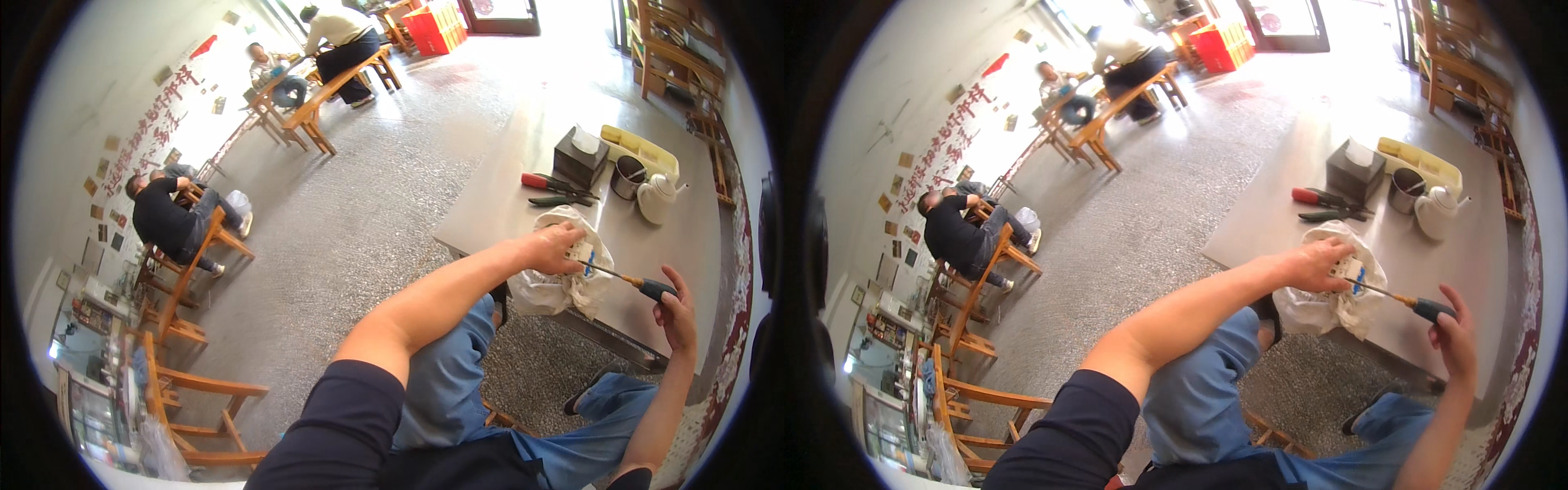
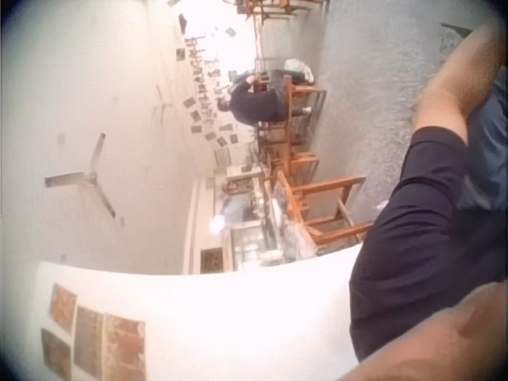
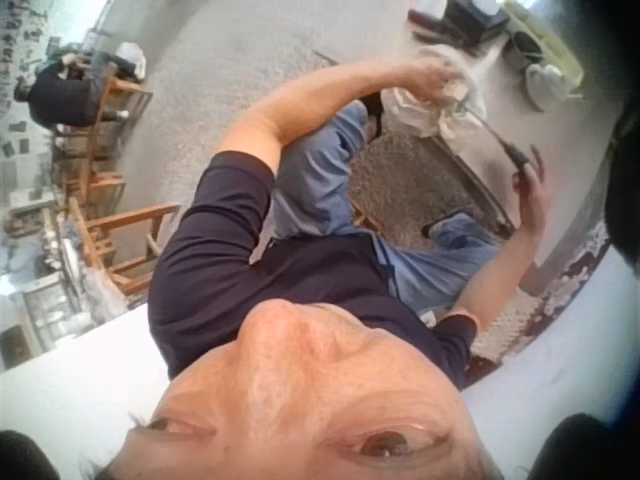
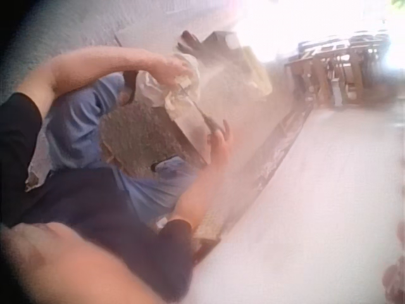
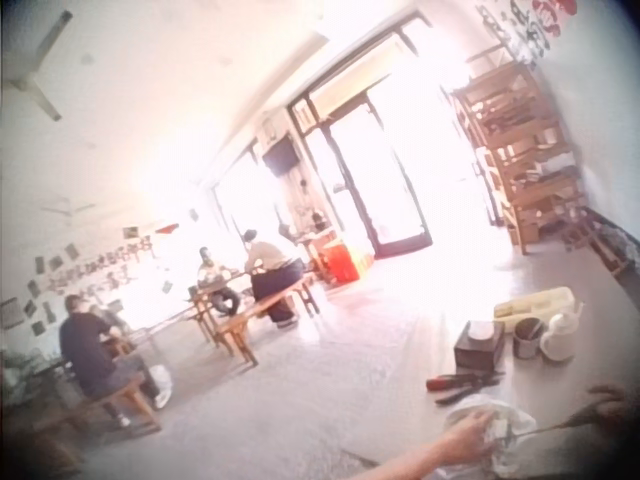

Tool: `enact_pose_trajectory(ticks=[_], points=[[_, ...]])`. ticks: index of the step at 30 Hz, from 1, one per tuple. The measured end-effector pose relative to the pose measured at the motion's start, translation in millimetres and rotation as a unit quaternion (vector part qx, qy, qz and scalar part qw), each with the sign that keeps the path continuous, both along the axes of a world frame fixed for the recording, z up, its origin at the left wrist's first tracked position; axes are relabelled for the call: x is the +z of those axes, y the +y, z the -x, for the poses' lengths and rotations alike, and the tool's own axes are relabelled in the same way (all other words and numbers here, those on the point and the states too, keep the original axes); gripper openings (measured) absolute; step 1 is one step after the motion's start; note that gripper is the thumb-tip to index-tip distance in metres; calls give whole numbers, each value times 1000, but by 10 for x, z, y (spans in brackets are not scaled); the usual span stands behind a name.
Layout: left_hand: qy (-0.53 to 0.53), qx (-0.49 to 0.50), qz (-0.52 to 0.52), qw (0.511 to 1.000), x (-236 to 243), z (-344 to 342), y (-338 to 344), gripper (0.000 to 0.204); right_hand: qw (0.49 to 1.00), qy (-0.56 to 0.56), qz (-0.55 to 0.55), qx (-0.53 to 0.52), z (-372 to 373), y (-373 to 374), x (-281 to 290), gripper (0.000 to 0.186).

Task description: The person uses a screwdriver to tighten screws on a small white electrical component placed on a cloth. They repeatedly adjust the component and use the screwdriver to secure internal connections.

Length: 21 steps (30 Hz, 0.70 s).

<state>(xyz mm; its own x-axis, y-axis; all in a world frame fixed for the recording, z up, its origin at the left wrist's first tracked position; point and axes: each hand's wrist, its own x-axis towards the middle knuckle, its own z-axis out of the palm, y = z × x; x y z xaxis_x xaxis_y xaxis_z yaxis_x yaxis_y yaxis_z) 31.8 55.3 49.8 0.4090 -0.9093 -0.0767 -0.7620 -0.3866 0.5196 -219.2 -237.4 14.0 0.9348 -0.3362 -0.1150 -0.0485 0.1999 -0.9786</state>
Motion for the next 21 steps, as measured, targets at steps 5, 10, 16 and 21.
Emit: enact_pose_trajectory(ticks=[5, 10, 16, 21], points=[[-3, -9, 19, 1000, 8, 21, -4, 75, 996, 90, -15, 5, -74, -36, 40, 52], [-13, 5, 19, 1000, -77, -5, 2, 76, 999, 1, 1, -48, -102, 114, 44, 66], [-10, -14, -6, 1000, -194, -60, -124, 74, 999, -28, 15, -26, 5, 68, -59, 86], [-75, -5, 4, 997, 95, 36, -69, 63, 999, -6, 32, -12, -16, 62, 78, 78]])
